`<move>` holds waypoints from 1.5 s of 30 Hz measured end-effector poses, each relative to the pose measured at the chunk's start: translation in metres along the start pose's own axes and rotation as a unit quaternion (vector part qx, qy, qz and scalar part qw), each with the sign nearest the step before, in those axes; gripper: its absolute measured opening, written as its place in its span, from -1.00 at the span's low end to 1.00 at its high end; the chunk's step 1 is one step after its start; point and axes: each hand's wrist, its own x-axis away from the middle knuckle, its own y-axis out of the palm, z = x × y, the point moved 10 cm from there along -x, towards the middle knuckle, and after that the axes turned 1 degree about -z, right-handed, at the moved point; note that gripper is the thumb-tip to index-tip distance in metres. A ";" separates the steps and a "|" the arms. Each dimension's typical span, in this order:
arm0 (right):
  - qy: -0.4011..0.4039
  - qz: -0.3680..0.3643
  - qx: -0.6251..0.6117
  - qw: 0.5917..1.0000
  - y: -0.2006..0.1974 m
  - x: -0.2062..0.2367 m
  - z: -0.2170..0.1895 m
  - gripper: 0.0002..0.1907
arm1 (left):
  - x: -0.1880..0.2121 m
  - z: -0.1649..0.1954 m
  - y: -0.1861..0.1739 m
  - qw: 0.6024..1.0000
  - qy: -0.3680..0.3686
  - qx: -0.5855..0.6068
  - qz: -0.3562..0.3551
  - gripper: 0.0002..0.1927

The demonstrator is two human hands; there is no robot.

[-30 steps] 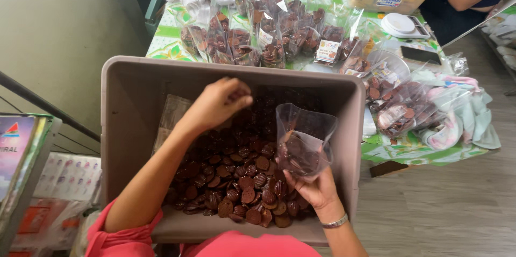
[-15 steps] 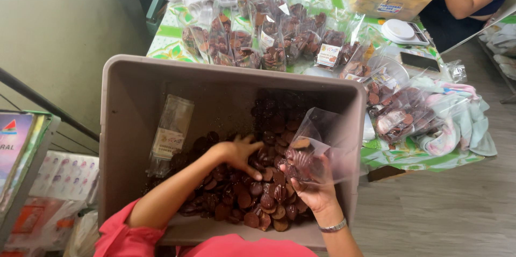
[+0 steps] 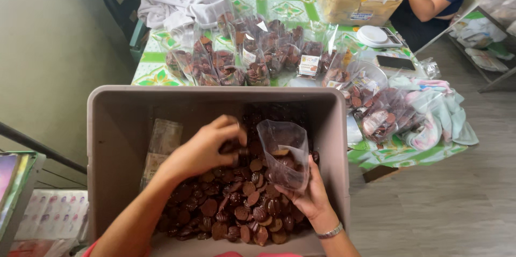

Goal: The person scoops chocolate cookies from a large bin into clear plastic bags. They seal the bags and place them on a table alongside other packaged cookies. The person also handles a small label and places it on the table.

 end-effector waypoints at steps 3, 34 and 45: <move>0.016 -0.009 -0.014 1.000 0.005 0.002 0.004 -0.19 | 0.000 0.050 -0.045 0.990 0.077 -0.010 0.116 -0.52; 0.056 -0.106 -0.018 0.993 0.011 -0.005 0.016 -0.24 | -0.026 0.089 0.013 0.994 0.096 -0.001 -0.047 -0.74; 0.125 -0.239 -0.225 0.936 0.065 0.024 0.011 -0.38 | -0.018 0.152 0.005 0.897 0.333 -0.251 0.145 -0.85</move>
